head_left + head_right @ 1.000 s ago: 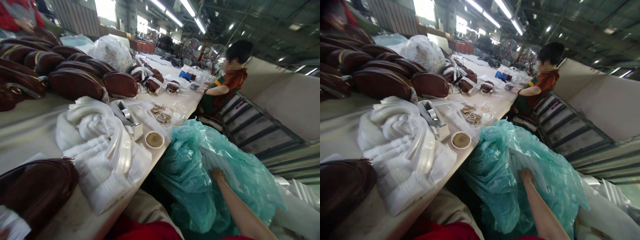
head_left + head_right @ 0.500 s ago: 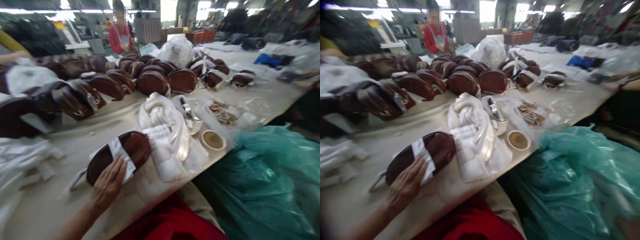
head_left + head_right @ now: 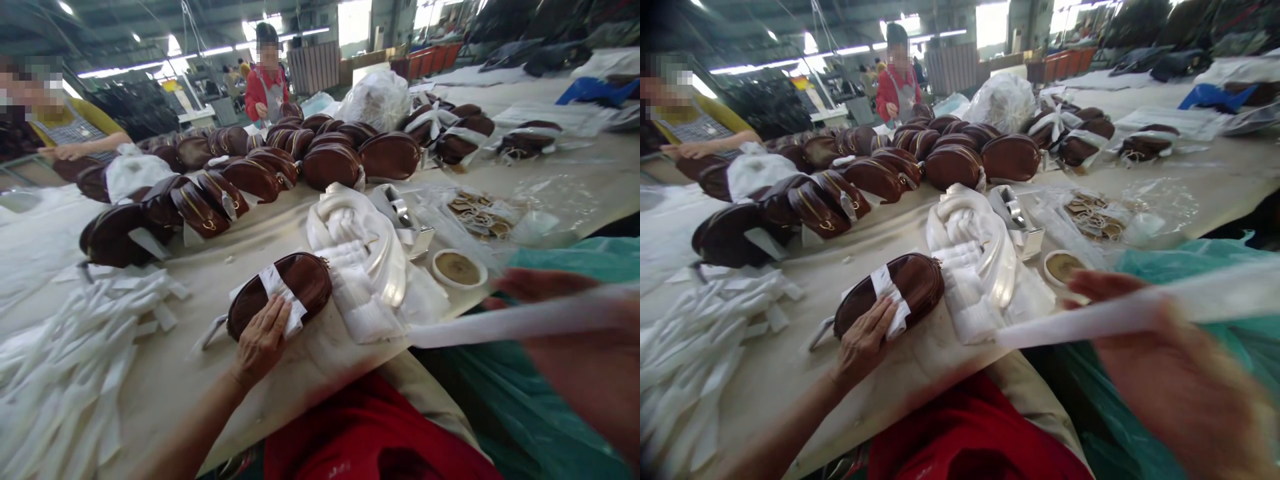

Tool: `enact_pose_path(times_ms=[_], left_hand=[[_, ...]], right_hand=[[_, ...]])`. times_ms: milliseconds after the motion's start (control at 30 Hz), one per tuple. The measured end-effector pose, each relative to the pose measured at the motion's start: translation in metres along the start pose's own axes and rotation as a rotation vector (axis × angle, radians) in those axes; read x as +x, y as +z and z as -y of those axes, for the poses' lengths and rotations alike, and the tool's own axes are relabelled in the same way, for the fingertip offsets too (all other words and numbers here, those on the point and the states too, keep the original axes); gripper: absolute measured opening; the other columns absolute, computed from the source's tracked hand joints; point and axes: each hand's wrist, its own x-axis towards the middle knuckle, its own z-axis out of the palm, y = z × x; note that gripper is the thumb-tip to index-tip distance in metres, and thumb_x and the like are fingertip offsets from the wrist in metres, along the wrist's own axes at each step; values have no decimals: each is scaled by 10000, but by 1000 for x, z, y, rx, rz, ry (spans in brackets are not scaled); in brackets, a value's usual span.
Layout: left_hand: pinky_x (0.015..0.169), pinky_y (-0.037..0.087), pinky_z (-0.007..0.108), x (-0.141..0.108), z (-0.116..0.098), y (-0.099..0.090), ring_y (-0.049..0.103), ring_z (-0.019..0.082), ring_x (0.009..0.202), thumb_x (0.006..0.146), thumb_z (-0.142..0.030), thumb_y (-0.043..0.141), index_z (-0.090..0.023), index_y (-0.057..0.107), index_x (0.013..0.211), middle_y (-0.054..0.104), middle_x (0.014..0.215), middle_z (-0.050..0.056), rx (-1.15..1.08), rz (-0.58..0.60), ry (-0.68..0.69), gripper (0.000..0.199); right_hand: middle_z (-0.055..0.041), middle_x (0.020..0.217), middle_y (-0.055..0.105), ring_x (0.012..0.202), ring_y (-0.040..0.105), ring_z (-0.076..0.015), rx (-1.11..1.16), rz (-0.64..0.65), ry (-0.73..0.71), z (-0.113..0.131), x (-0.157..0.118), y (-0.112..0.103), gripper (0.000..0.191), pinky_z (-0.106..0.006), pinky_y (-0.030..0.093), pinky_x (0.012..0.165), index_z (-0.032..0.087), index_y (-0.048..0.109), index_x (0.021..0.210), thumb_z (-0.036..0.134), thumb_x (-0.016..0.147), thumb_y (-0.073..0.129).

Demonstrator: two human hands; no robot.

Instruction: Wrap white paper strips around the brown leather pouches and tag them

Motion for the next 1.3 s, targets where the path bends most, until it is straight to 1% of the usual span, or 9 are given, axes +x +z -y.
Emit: enact_pose_path(times_ms=[67, 133, 200, 367, 567, 733, 1000, 1100, 1300], left_hand=[[922, 519, 380, 1, 2, -2, 524, 278, 1187, 889, -118, 438, -121, 315, 1400, 565, 1232, 177, -9, 14, -7, 525], [934, 517, 368, 3, 6, -4, 530, 262, 1182, 892, -121, 429, -130, 325, 1397, 558, 1246, 166, -39, 46, -25, 516], [961, 502, 355, 4, 9, -6, 526, 243, 1189, 888, -123, 430, -142, 347, 1388, 543, 1271, 151, -77, 84, -43, 506], [967, 496, 354, 7, 14, -10, 528, 244, 1187, 889, -143, 443, -131, 377, 1370, 536, 1279, 150, -116, 113, -44, 486], [957, 499, 412, 10, 12, -15, 499, 291, 1212, 915, -260, 468, -112, 379, 1366, 500, 1311, 178, -167, 165, -59, 483], [921, 518, 438, 10, 11, -14, 490, 329, 1212, 907, -360, 497, -89, 363, 1375, 513, 1282, 206, -154, 158, -11, 557], [986, 471, 416, 5, 5, -7, 434, 313, 1265, 908, -192, 472, -63, 360, 1372, 518, 1269, 218, -96, 104, -27, 495], [1006, 453, 424, 4, 2, -7, 406, 317, 1286, 907, -184, 458, -45, 371, 1360, 512, 1271, 225, -107, 114, -43, 482], [1016, 439, 435, 4, 1, -5, 402, 324, 1287, 888, -150, 490, -30, 382, 1351, 503, 1274, 234, -130, 107, -56, 490]], right_hand=[[-77, 857, 704, 678, 644, -186, 314, 172, 261, 21, -8, 20, 455, -301, 491, 524, 208, 678, 936, 517, 912, 345], [-21, 589, 617, 486, 549, -125, 686, 385, 636, 38, -17, 53, 399, -233, 425, 413, 164, 667, 849, 520, 844, 486], [29, 502, 542, 418, 474, -76, 901, 525, 915, 50, -26, 90, 311, -183, 374, 382, 142, 622, 742, 452, 742, 651], [14, 579, 607, 490, 555, -92, 1029, 659, 1090, 65, -34, 154, 253, -207, 463, 475, 133, 588, 671, 287, 586, 770], [-16, 675, 671, 644, 619, -143, 1100, 697, 1095, 71, -21, 170, 335, -260, 505, 617, 132, 654, 698, 298, 457, 817], [-27, 568, 642, 520, 573, -130, 1022, 753, 1106, 65, -18, 173, 358, -252, 446, 510, 116, 659, 655, 342, 433, 825], [-19, 590, 630, 526, 540, -107, 888, 896, 990, 55, -12, 160, 222, -231, 409, 512, 120, 634, 643, 312, 561, 710], [-3, 674, 636, 617, 548, -123, 723, 785, 842, 42, -1, 143, 148, -245, 439, 576, 146, 621, 720, 229, 598, 620], [-38, 882, 657, 812, 603, -170, 420, 519, 344, 20, 30, 130, 264, -310, 492, 736, 170, 611, 983, 200, 742, 506]])
